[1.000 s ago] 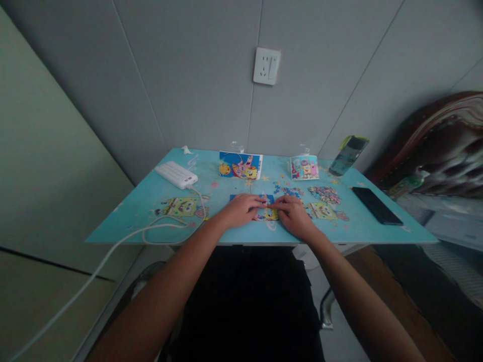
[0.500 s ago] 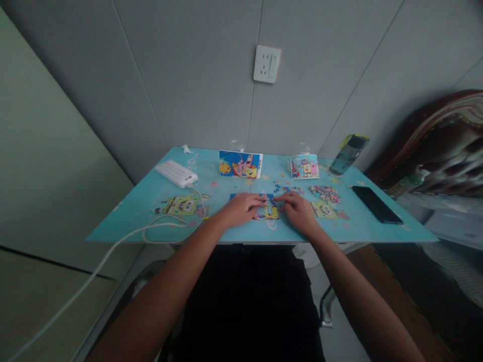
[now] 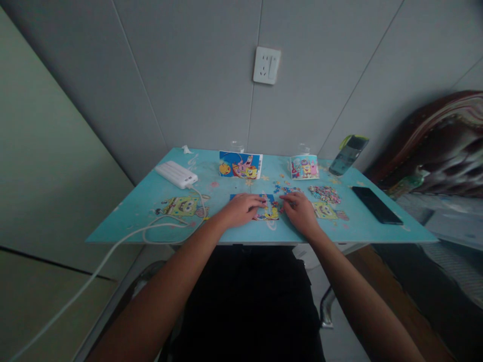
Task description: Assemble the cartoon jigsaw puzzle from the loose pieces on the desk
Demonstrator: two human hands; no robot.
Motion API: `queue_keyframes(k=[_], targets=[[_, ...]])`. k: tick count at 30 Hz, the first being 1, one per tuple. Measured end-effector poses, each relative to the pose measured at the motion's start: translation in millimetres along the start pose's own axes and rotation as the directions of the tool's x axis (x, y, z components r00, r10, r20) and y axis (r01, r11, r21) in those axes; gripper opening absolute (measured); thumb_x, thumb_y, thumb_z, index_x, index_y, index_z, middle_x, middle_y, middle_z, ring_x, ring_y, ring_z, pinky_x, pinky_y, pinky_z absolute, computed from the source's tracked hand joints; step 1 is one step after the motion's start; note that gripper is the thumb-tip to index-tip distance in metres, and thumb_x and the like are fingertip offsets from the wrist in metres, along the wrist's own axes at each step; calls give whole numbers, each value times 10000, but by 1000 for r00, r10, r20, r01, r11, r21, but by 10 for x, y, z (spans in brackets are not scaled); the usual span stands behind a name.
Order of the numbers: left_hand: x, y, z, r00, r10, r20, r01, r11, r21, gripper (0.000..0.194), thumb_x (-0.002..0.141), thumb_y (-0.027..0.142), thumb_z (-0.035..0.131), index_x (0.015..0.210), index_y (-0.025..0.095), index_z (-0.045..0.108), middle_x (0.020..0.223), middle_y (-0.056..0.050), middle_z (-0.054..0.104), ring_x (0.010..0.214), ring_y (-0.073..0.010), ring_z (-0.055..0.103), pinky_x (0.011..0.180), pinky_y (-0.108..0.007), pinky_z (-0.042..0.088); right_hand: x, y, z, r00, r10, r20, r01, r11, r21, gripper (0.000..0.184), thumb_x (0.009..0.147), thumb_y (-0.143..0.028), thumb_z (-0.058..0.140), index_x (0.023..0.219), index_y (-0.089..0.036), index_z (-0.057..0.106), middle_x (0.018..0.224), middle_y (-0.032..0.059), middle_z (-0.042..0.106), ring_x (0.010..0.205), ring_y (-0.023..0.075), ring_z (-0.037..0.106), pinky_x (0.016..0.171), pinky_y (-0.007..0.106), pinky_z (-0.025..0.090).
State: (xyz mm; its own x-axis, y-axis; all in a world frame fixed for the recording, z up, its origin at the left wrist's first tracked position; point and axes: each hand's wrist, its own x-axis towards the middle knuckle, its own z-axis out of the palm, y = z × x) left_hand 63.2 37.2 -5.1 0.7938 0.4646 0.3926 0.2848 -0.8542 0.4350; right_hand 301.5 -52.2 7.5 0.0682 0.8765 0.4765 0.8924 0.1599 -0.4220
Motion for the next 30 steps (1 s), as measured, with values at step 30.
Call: queue_keyframes(k=[30], targets=[[-14,-7,7,1000,-5,9,5,1000,17,430,887,101,586,1254,295,699,1411,1,626,1334,-198,554,1170,-423,383,85,-53,81,987,-40,154,16,987,157,188,926,-345,651,949,-218,788,862,34,783,718,202,677,670,310,491]])
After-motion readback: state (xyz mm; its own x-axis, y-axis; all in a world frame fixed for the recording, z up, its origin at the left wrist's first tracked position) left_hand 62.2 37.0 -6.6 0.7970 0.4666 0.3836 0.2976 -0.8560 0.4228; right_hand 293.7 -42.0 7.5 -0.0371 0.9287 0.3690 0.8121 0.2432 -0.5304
